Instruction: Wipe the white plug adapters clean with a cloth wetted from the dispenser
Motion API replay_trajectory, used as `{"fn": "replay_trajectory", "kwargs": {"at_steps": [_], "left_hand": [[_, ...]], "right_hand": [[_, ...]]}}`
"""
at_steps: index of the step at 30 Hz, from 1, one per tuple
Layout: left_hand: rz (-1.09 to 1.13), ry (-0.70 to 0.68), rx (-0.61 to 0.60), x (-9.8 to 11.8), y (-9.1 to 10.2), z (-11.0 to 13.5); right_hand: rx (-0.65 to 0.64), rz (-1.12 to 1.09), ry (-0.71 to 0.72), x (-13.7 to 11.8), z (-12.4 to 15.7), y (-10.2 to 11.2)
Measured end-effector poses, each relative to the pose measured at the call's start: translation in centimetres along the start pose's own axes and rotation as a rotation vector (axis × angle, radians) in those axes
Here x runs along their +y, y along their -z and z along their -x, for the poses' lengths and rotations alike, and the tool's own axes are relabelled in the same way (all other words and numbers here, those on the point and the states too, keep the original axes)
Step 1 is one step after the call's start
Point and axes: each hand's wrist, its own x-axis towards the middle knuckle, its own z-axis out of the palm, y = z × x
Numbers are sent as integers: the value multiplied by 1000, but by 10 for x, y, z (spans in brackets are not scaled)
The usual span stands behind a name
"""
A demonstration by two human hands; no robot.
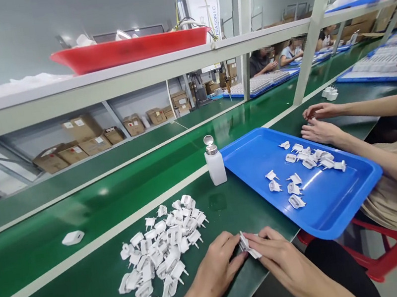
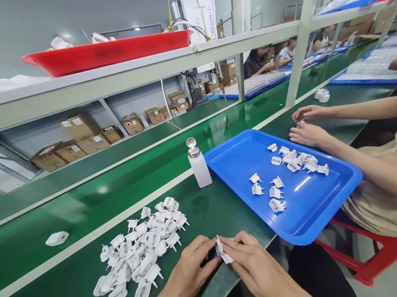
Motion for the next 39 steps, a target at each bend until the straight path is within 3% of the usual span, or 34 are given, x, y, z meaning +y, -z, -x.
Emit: {"fn": "replay_trajectory", "kwargs": {"at_steps": [8,17,19,23,28,31,37,39], "left_hand": [[-49,-16,65,-1,-7,4],[-29,5,90,1,-8,2],[-39,40,96,3,-6,2],[-78,125,69,12,3,0],[-87,261,11,30,13,-8],[-83,326,-29,34,16,-15],[13,327,-109,41,32,-42],[79,298,-54,52,34,-54]], "right_hand": [[13,2,-20,-5,-25,6],[14,180,117,24,37,-20],[57,42,36,24,41,-17],[167,-249,-368,13,24,8],[286,-274,-465,8,-7,55],[364,-281,-490,1,-16,71],[675,-484,-627,-11,-17,58],[819,-601,-637,-13,-16,48]]}}
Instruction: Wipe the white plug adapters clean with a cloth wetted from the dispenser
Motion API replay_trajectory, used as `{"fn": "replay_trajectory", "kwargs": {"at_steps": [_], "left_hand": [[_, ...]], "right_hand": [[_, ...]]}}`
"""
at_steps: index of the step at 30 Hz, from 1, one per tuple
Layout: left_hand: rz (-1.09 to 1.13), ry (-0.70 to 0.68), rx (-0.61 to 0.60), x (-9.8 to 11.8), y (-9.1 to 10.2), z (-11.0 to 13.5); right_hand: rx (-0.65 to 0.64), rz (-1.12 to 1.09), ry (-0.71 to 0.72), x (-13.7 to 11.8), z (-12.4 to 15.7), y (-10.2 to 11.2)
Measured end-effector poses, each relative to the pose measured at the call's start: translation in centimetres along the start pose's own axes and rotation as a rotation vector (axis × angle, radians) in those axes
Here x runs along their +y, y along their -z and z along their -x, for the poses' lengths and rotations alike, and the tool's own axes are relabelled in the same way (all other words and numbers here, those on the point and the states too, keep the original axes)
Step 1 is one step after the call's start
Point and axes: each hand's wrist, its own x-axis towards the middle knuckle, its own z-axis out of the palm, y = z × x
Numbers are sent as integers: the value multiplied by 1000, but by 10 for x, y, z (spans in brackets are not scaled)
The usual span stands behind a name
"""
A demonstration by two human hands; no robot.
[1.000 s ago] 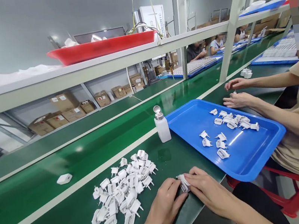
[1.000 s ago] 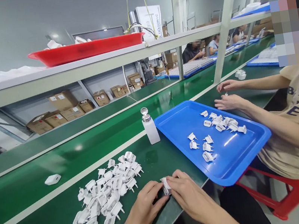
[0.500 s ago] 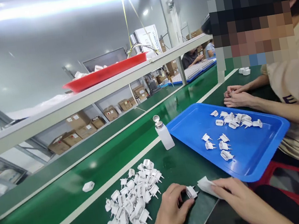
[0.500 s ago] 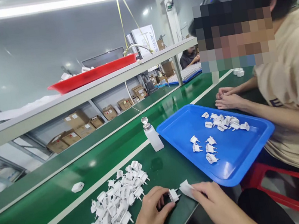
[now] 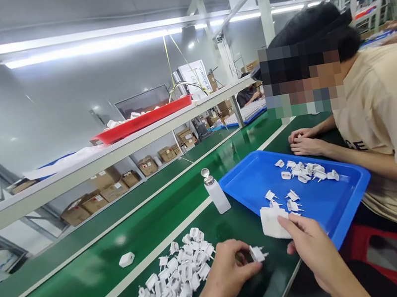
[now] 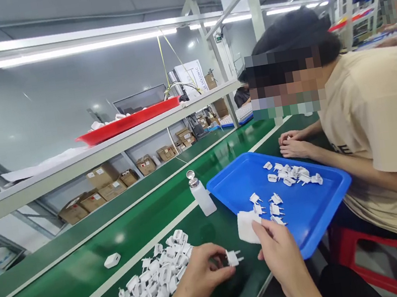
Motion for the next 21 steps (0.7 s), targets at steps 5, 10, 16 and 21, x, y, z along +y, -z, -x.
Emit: {"fn": "replay_trajectory", "kwargs": {"at_steps": [5,10,16,21], "left_hand": [[256,-233,269,35,-2,2],[25,-454,504,34,-3,21],[-105,-580,553,24,-4,29],[-283,-674,534,23,-5,31]], "right_hand": [[85,-370,-32,6,27,-22],[42,-833,-157,10,51,-40],[-20,-868,-172,16,57,-43],[-32,-836,-144,14,58,-44]]}}
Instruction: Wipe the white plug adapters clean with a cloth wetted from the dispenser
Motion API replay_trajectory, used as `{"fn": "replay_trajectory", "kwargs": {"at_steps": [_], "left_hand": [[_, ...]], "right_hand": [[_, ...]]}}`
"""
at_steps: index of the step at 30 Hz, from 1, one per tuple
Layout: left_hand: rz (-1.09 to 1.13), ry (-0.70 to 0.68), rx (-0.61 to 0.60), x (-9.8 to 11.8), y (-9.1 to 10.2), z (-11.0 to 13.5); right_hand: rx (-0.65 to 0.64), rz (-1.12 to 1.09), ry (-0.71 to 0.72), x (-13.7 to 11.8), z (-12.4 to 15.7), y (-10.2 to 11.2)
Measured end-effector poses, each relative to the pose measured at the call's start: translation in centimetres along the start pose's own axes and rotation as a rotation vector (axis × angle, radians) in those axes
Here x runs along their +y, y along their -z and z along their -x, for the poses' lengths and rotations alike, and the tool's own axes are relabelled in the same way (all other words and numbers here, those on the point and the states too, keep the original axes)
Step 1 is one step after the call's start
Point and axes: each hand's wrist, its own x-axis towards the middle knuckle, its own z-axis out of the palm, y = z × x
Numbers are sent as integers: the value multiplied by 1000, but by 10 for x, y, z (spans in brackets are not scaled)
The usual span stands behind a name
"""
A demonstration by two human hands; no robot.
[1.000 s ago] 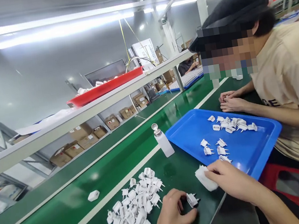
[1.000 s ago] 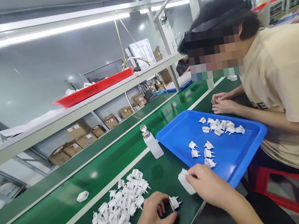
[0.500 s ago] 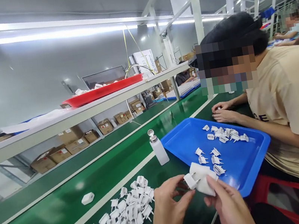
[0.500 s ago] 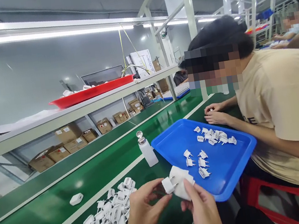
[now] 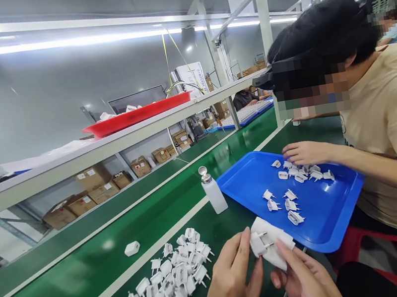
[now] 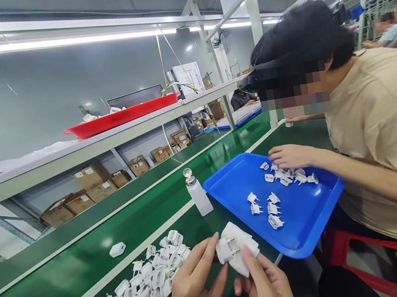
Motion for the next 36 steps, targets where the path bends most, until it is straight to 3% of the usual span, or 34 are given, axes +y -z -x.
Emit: {"fn": "replay_trajectory", "kwargs": {"at_steps": [10,19,25,29,31,33,36], "left_hand": [[0,-59,-123,4,4,-3],[110,28,-22,5,3,-4],[97,116,46,7,5,-7],[92,174,69,5,15,-13],[80,149,72,6,19,-15],[69,85,71,7,21,-15],[68,-15,54,10,23,-13]], "right_hand": [[-11,26,6,-3,4,5],[-90,4,21,14,8,1],[-68,10,43,18,12,0],[-27,103,60,13,13,11],[100,291,204,7,15,17],[165,565,529,-1,17,19],[-75,954,1043,-14,18,17]]}}
